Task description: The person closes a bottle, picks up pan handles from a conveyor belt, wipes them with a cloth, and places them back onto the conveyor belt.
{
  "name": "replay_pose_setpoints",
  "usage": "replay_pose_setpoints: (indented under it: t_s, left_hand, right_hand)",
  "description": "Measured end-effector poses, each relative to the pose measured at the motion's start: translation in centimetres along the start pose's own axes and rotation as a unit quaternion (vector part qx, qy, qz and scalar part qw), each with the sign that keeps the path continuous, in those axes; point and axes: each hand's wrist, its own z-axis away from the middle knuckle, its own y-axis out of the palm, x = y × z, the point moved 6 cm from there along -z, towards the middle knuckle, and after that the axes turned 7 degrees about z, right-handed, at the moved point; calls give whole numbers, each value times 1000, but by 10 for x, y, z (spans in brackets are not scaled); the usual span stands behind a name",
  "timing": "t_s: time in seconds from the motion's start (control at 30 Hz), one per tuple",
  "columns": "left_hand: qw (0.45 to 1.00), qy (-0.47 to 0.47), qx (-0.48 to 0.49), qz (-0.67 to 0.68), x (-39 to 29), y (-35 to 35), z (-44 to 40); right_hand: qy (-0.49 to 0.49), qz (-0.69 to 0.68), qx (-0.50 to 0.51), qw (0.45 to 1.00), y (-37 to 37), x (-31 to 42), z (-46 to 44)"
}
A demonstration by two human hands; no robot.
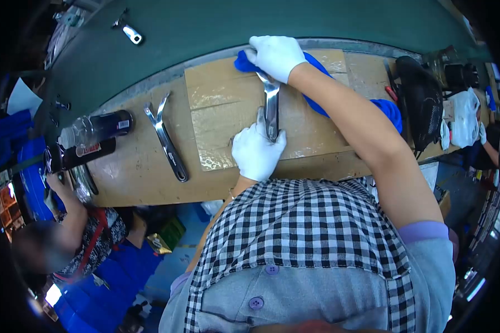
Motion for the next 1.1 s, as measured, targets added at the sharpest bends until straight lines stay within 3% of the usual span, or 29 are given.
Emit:
replay_pose_setpoints:
  t_s: [0.13,0.17,0.2,0.27,0.33,0.47,0.5,0.57,0.67,0.7,0.77,0.8,0.9,0.97,1.03,1.1]
  left_hand:
    - [998,-51,40,1,-2,1,-11]
    - [994,-87,63,23,1,2,-6]
    - [999,-37,31,-1,-1,4,-4]
    - [999,-30,35,-3,5,8,-6]
    - [999,-9,39,-9,1,4,-3]
    - [999,5,30,-25,-5,0,-5]
    - [999,-10,38,-18,-5,-1,-3]
    - [999,-26,37,-11,0,-2,-6]
    - [979,-120,45,159,15,-8,-13]
    - [976,-113,7,187,21,-7,-23]
    - [965,-103,28,240,23,-6,-55]
    - [935,-156,64,313,36,18,-63]
    - [986,-55,63,146,17,0,-88]
    - [981,-62,104,151,17,0,-92]
    - [979,-88,128,135,12,-4,-94]
    - [985,-61,114,111,12,-6,-99]
  right_hand:
    - [-33,-5,68,997,-9,9,30]
    - [-75,-3,25,997,-6,23,49]
    - [-67,34,30,997,1,30,59]
    - [-61,71,23,995,9,30,48]
    - [-5,31,15,999,12,19,26]
    - [10,-40,-2,999,7,-6,8]
    - [80,-62,36,994,-5,-19,10]
    - [140,-89,-20,986,-17,-43,23]
    - [138,-71,-16,988,-33,-50,61]
    - [130,-60,-21,989,-33,-46,75]
    - [65,-80,-7,995,-16,-27,99]
    - [62,-74,-30,995,-4,-18,111]
    - [49,-71,-84,993,7,-16,105]
    - [46,-60,-124,989,2,-18,98]
    - [112,-60,-113,985,0,-30,90]
    - [90,-36,-111,989,-7,-26,85]
